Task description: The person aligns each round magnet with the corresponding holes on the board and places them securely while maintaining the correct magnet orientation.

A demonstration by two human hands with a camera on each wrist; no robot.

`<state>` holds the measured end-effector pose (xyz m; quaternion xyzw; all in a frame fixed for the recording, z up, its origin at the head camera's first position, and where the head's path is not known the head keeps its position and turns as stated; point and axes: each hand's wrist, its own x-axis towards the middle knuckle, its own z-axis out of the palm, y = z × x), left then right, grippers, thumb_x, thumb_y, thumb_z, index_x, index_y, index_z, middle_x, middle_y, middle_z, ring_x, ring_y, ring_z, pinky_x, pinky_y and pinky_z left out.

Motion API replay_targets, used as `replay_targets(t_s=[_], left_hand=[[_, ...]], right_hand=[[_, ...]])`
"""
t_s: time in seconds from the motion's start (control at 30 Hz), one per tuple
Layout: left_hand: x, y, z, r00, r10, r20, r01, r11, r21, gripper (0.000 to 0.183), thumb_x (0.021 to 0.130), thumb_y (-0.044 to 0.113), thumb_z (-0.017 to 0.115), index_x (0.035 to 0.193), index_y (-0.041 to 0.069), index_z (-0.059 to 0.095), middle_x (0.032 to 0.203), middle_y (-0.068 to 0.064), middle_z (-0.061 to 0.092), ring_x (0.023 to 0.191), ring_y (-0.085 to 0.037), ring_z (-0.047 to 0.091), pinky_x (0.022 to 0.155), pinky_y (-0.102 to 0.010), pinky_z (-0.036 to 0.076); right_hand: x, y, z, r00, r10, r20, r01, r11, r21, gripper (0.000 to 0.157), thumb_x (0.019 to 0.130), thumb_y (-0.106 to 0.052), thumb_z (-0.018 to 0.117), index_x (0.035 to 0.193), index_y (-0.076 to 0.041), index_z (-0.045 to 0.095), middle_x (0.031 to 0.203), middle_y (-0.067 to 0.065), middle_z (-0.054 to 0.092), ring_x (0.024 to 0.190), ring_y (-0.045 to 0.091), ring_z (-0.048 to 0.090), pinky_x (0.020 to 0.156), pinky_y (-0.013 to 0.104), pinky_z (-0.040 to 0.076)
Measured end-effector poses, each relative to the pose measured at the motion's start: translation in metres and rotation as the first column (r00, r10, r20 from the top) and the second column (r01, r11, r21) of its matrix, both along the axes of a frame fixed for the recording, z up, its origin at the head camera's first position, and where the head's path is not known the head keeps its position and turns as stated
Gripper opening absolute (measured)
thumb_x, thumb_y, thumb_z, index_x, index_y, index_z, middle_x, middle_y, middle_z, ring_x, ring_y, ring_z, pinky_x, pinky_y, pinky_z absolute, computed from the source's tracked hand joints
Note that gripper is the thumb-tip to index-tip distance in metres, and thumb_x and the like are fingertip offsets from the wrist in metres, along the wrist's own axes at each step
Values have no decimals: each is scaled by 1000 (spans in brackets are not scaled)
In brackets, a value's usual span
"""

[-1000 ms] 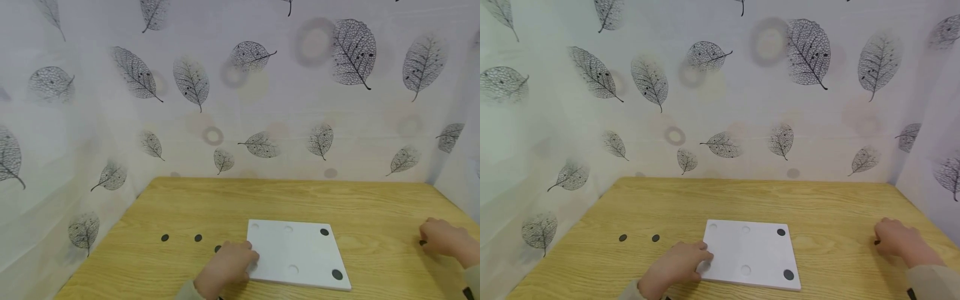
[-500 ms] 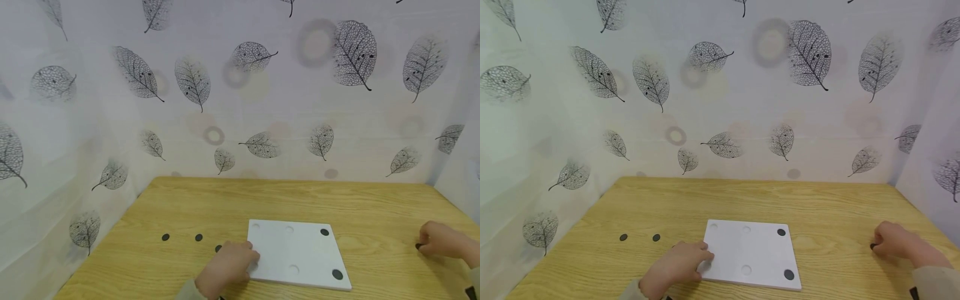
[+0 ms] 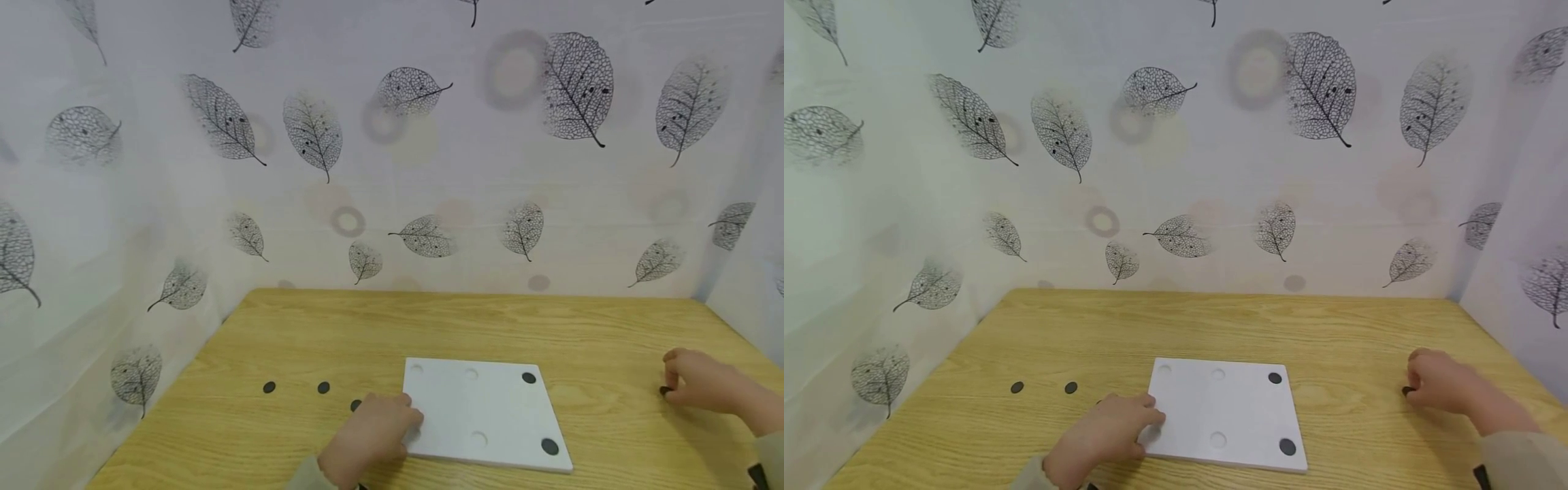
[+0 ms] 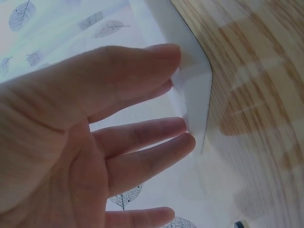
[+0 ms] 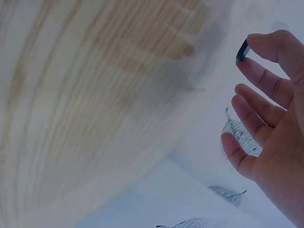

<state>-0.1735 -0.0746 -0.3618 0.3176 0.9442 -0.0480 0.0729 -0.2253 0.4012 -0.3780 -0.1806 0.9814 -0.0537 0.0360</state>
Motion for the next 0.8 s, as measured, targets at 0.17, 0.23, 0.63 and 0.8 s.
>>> replay_targets(t_s=[0.17, 0.23, 0.63, 0.8], left_hand=[[-1, 2, 0, 999, 9, 32, -9, 1000, -6, 27, 67, 27, 76, 91, 25, 65, 72, 11, 47, 60, -4, 40, 58, -27, 41], [-2, 2, 1, 999, 13, 43, -13, 1000, -8, 26, 67, 27, 75, 92, 25, 65, 72, 11, 47, 60, -4, 40, 58, -27, 41], [1, 2, 1, 1000, 13, 22, -13, 1000, 1, 24, 68, 25, 75, 90, 23, 65, 71, 10, 47, 60, -5, 40, 59, -29, 41], [1, 3, 1, 1000, 14, 24, -14, 1000, -6, 24, 68, 25, 75, 90, 23, 65, 71, 9, 47, 61, -5, 41, 60, -31, 42]], right_hand=[[3, -25, 7, 999, 6, -33, -5, 1000, 16, 23, 65, -15, 71, 64, -14, 48, 100, 27, 51, 88, 45, 49, 52, 36, 37], [5, -36, 10, 999, 7, -47, -6, 1000, 21, 24, 65, -16, 72, 64, -15, 47, 103, 26, 50, 92, 47, 46, 50, 35, 35], [5, -94, 22, 982, 123, -145, -120, 992, 33, 25, 63, -14, 73, 63, -19, 48, 104, 21, 53, 90, 40, 50, 54, 43, 38], [0, -114, 30, 976, 151, -158, -145, 988, 51, 25, 63, -15, 75, 63, -19, 50, 104, 19, 52, 91, 39, 50, 57, 47, 40]])
